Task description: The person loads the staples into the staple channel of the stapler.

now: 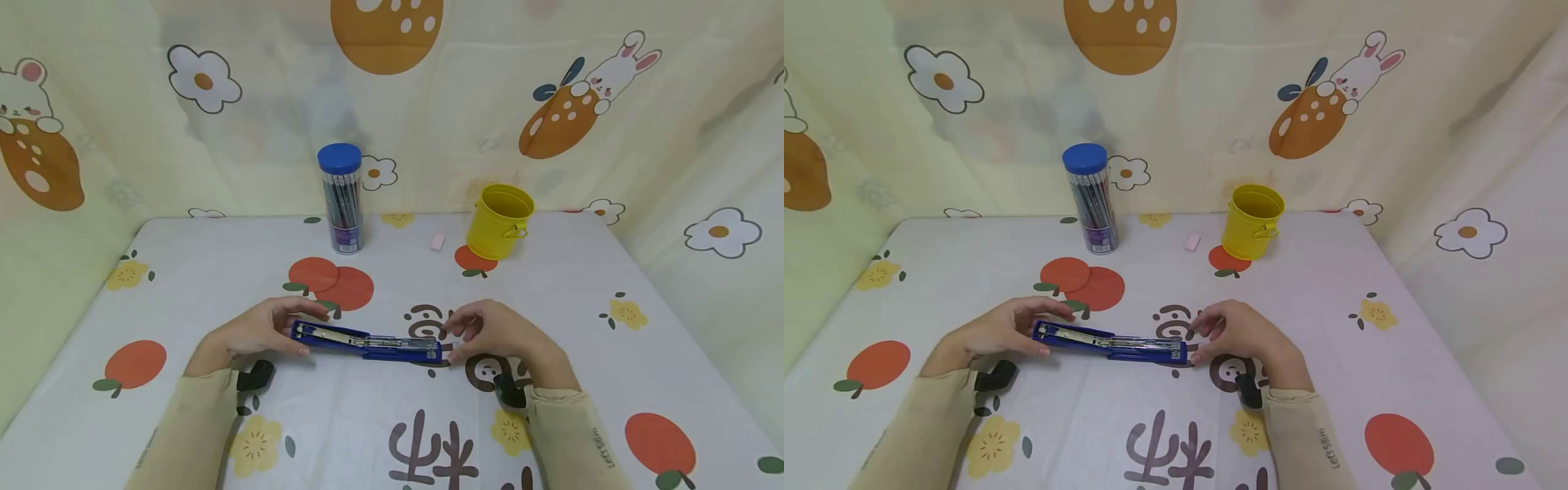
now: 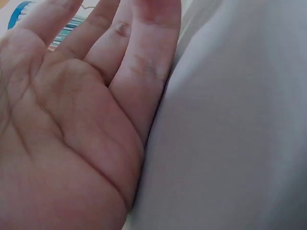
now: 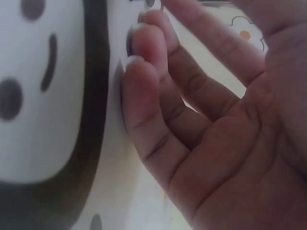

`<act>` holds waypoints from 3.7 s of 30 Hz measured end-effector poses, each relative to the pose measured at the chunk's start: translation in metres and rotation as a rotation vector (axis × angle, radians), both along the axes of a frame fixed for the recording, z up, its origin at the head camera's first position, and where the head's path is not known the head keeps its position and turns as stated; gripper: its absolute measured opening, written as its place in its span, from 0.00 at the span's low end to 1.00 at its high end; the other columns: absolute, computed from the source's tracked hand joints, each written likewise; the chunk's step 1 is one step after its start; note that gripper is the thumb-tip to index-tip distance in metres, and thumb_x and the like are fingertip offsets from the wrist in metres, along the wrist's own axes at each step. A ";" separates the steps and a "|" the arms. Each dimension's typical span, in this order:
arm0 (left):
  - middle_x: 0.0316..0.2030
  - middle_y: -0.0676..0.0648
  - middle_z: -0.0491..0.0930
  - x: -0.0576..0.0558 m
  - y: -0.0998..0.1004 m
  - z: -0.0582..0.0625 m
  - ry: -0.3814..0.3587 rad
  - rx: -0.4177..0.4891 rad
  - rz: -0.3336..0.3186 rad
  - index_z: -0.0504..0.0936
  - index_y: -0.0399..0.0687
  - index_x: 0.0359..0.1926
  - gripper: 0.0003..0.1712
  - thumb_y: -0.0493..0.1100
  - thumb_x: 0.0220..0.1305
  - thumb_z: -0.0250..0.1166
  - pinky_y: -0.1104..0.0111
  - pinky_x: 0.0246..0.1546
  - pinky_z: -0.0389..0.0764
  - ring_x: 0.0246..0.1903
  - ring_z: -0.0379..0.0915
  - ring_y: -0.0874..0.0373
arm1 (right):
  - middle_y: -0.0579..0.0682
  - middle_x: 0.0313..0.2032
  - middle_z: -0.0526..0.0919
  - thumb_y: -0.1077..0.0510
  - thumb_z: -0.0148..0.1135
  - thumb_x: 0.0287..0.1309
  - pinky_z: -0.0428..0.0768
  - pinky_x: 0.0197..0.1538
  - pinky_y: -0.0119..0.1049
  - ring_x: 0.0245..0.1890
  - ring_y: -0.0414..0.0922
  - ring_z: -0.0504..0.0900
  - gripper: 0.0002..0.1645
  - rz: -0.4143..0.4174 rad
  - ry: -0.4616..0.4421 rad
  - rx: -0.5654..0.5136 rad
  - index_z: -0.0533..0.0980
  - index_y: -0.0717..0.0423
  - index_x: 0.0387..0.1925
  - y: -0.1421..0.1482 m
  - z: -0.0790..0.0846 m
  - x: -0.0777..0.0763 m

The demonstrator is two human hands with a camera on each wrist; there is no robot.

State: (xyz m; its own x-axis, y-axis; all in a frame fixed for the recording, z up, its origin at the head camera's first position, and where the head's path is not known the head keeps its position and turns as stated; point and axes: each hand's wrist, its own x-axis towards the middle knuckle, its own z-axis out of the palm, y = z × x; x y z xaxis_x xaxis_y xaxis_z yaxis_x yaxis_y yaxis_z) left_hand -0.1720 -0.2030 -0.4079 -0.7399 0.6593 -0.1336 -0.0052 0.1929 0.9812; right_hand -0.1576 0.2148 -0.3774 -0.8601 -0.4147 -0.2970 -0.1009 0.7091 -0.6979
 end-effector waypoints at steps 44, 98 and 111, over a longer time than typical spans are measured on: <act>0.55 0.40 0.80 -0.011 -0.007 -0.008 0.026 0.016 0.002 0.82 0.34 0.56 0.28 0.31 0.53 0.76 0.69 0.43 0.80 0.46 0.78 0.53 | 0.46 0.24 0.82 0.53 0.83 0.44 0.77 0.37 0.40 0.28 0.46 0.77 0.10 -0.013 0.009 0.020 0.88 0.47 0.29 0.010 -0.007 -0.006; 0.52 0.37 0.81 -0.007 -0.006 -0.011 0.036 -0.012 0.031 0.81 0.33 0.57 0.28 0.32 0.53 0.77 0.72 0.36 0.78 0.39 0.76 0.55 | 0.45 0.28 0.83 0.56 0.79 0.50 0.81 0.37 0.35 0.30 0.46 0.80 0.08 0.113 0.112 -0.182 0.85 0.51 0.31 -0.021 0.006 0.007; 0.53 0.37 0.80 -0.007 -0.006 -0.011 0.030 -0.012 0.035 0.80 0.32 0.57 0.29 0.32 0.53 0.77 0.70 0.41 0.80 0.43 0.77 0.54 | 0.44 0.27 0.81 0.56 0.80 0.50 0.80 0.35 0.34 0.30 0.45 0.78 0.09 0.111 0.106 -0.120 0.85 0.50 0.31 -0.029 0.004 0.007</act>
State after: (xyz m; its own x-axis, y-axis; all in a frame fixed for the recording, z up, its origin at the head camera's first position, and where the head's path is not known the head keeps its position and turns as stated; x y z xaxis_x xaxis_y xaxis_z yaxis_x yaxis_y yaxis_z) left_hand -0.1792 -0.2086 -0.4193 -0.7663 0.6314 -0.1186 0.0172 0.2048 0.9787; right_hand -0.1503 0.1859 -0.3734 -0.8308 -0.5359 -0.1502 -0.2510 0.6017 -0.7583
